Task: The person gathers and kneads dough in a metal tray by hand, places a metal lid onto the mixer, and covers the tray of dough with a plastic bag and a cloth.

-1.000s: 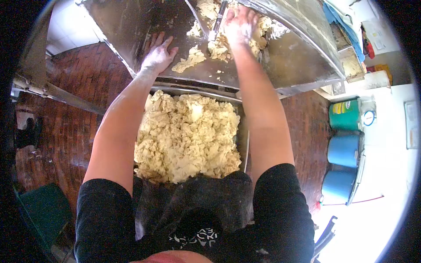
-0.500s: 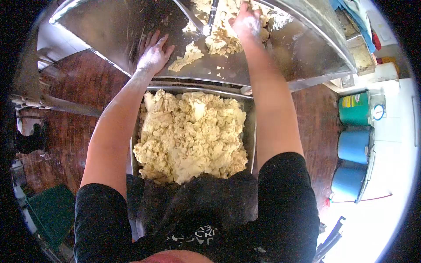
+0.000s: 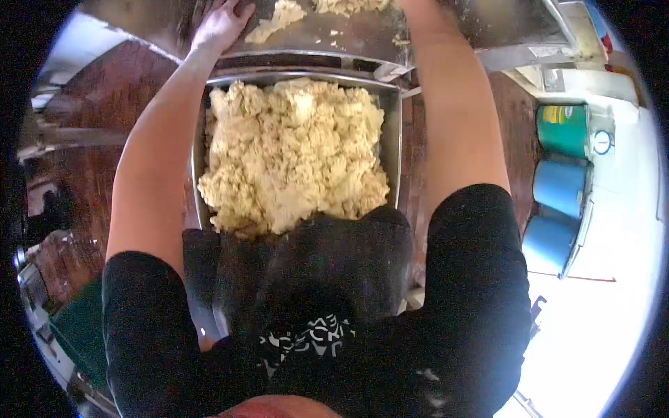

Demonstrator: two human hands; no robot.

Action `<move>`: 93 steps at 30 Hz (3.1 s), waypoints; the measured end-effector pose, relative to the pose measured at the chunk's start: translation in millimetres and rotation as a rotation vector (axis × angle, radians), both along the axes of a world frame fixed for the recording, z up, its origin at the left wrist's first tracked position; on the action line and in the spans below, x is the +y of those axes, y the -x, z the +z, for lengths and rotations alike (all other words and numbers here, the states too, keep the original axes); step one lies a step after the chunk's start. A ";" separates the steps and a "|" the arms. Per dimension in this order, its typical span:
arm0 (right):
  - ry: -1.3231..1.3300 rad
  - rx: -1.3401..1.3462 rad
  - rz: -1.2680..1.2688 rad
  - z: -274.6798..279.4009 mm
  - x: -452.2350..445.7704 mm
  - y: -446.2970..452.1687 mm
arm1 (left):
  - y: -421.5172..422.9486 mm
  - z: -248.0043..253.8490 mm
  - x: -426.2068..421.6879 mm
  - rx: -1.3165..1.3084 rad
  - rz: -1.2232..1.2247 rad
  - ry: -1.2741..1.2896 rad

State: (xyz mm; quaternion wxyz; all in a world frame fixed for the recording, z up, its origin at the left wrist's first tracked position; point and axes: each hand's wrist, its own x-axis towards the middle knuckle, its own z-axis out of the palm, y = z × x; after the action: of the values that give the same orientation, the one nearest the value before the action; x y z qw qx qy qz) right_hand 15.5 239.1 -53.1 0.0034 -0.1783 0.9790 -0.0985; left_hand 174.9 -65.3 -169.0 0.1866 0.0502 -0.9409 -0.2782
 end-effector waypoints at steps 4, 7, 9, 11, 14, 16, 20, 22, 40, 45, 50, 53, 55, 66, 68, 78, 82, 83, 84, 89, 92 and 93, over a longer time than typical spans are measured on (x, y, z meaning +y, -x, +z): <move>0.152 0.225 0.425 -17.2 49.6 -34.6 | -4.0 7.8 2.8 -0.020 0.044 0.124; 0.081 -0.050 0.235 -7.2 53.9 -87.1 | -3.9 6.5 0.9 -0.045 0.034 0.063; 0.094 -0.152 0.222 4.9 36.6 -142.7 | -3.6 9.2 0.8 -0.069 0.044 0.052; 0.027 -0.106 0.297 8.1 11.7 -203.2 | -2.8 9.5 1.9 -0.094 0.048 0.053; 0.140 -0.608 0.177 -28.1 -46.9 -251.0 | -4.6 14.0 4.1 -0.126 0.066 0.077; 0.240 -0.858 0.152 -98.0 -89.2 -278.4 | -11.7 29.5 7.3 -0.169 0.078 0.186; -0.013 -0.670 0.232 -254.2 -135.4 -321.9 | 20.9 -28.2 -8.8 0.129 0.094 0.368; -0.128 -0.745 0.194 -219.5 -140.2 -317.8 | 16.0 -22.6 -7.0 0.089 0.105 0.377; 0.145 0.125 0.249 -87.9 -98.9 -151.1 | -8.3 18.3 7.6 -0.104 0.078 0.200; 0.496 0.325 0.504 -139.7 -104.7 -258.2 | -4.3 16.9 6.5 -0.094 0.082 0.129; 0.099 -0.227 0.414 -265.9 -155.3 -315.1 | 17.2 -24.3 -9.4 0.099 0.076 0.334; -0.029 -0.415 0.419 -243.2 -161.6 -298.7 | 17.3 -23.6 -9.8 0.035 0.095 0.369; 0.013 -0.823 0.283 -140.4 -140.0 -277.3 | 13.9 -16.2 -5.0 0.021 0.112 0.370; 0.012 0.381 -0.088 -73.4 10.8 -23.0 | 21.0 -27.5 -9.5 0.080 0.077 0.274; 0.027 0.541 0.019 -94.1 17.7 0.2 | 25.4 -41.8 -19.7 0.142 0.040 0.352; -0.016 0.281 0.011 -75.6 47.8 -167.6 | 21.3 -23.4 -13.2 0.038 0.100 0.461; 0.156 0.493 0.193 -123.2 83.1 -227.7 | 25.9 -34.8 -17.1 0.079 0.103 0.461; 0.170 0.394 0.147 -144.4 89.0 -241.1 | 24.7 -33.1 -15.1 0.073 0.110 0.482; 0.184 0.296 0.102 -166.7 94.7 -253.4 | 24.4 -31.0 -14.6 0.069 0.119 0.503; -0.190 -0.289 -0.068 -263.8 115.0 -278.7 | 19.8 -25.5 -10.3 0.045 0.092 0.402; -0.246 -0.367 0.110 -224.6 98.8 -259.3 | 16.2 -16.2 -6.2 0.020 0.096 0.408; -0.249 -0.419 0.180 -198.5 85.5 -248.3 | 15.6 -13.7 -5.5 0.020 0.103 0.401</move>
State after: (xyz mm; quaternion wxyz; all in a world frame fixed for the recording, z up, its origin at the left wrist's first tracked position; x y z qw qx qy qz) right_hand 263.8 324.7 -251.6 0.2368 -0.2386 0.9418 -0.0112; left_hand 159.3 -70.8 -182.7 0.2160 0.0572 -0.9717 -0.0761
